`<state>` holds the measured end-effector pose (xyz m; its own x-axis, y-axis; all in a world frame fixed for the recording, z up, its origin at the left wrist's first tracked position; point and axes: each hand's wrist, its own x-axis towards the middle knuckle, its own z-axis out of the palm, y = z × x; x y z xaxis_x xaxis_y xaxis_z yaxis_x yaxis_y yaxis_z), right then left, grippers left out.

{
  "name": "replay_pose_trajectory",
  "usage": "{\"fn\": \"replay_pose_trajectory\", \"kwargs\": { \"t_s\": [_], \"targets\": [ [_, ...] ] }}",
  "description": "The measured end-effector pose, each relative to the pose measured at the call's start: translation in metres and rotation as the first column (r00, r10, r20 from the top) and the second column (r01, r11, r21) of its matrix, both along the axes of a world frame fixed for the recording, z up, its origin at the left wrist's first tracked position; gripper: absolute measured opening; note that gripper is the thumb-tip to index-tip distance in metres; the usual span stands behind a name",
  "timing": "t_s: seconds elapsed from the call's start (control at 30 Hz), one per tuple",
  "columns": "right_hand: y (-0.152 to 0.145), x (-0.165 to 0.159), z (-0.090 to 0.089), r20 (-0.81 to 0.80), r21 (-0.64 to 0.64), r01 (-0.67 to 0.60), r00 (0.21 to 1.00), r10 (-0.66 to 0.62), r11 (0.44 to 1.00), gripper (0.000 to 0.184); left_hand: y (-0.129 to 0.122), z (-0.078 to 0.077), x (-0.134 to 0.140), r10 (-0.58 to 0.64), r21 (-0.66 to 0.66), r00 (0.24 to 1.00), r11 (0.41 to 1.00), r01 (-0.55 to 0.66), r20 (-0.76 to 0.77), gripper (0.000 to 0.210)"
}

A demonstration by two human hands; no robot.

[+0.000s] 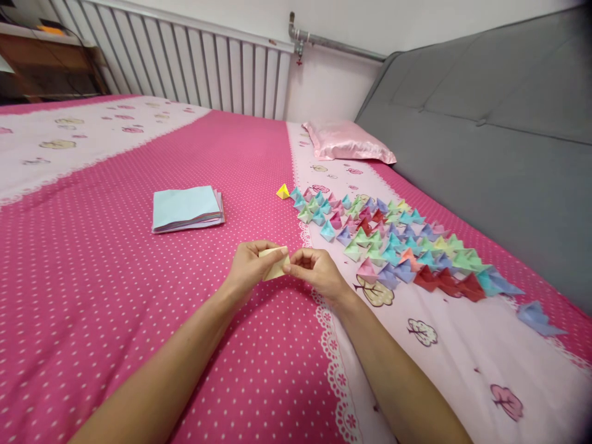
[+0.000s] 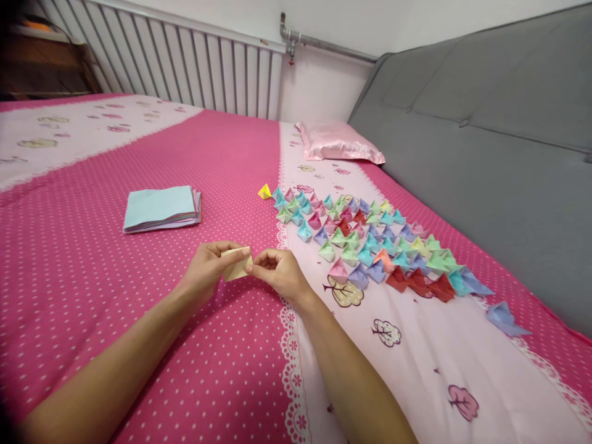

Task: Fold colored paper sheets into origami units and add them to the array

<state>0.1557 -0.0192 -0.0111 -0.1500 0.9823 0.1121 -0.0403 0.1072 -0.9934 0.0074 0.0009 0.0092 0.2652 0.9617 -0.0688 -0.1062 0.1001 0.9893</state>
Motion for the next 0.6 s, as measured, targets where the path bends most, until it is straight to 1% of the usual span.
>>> {"fn": "replay_pose_trajectory", "kwargs": {
  "t_s": [0.1, 0.17, 0.27, 0.33, 0.4, 0.5, 0.6],
  "targets": [
    [0.0006, 0.0001, 0.0001, -0.053, -0.034, 0.035, 0.998, -0.037, 0.999, 0.018, 0.0018, -0.0008, -0.0005, -0.048, 0.023, 0.999, 0.999, 0.048, 0.019, 0.026],
    [0.0018, 0.0004, 0.0001, -0.11, -0.072, 0.08, 0.99, -0.088, 0.994, 0.019, 0.0031, -0.0011, 0.0002, -0.024, 0.021, 0.998, 1.0, 0.023, 0.06, 0.031],
    [0.0037, 0.0011, -0.0004, -0.223, -0.142, 0.152, 0.958, -0.181, 0.978, 0.021, 0.004, -0.0016, 0.0017, 0.017, -0.013, 0.995, 1.0, -0.016, 0.098, 0.047],
    [0.0046, 0.0014, -0.0007, -0.274, -0.18, 0.185, 0.934, -0.229, 0.966, 0.022, 0.0036, -0.0022, 0.0023, -0.01, -0.007, 0.997, 1.0, 0.011, 0.071, 0.043],
    [0.0046, 0.0011, -0.0006, -0.287, -0.192, 0.183, 0.929, -0.233, 0.964, 0.023, 0.003, -0.0029, 0.0023, -0.031, 0.026, 0.999, 0.999, 0.03, 0.039, 0.034],
    [0.0034, -0.0003, 0.0004, -0.248, -0.147, 0.159, 0.949, -0.192, 0.976, 0.024, 0.0023, -0.0032, 0.0016, -0.01, 0.066, 1.0, 0.998, 0.008, 0.026, 0.023],
    [0.0022, -0.0017, 0.0012, -0.182, -0.074, 0.161, 0.968, -0.172, 0.984, 0.025, 0.0019, -0.0025, 0.0005, 0.004, 0.045, 1.0, 0.999, -0.005, 0.029, 0.019]
  ]
}}
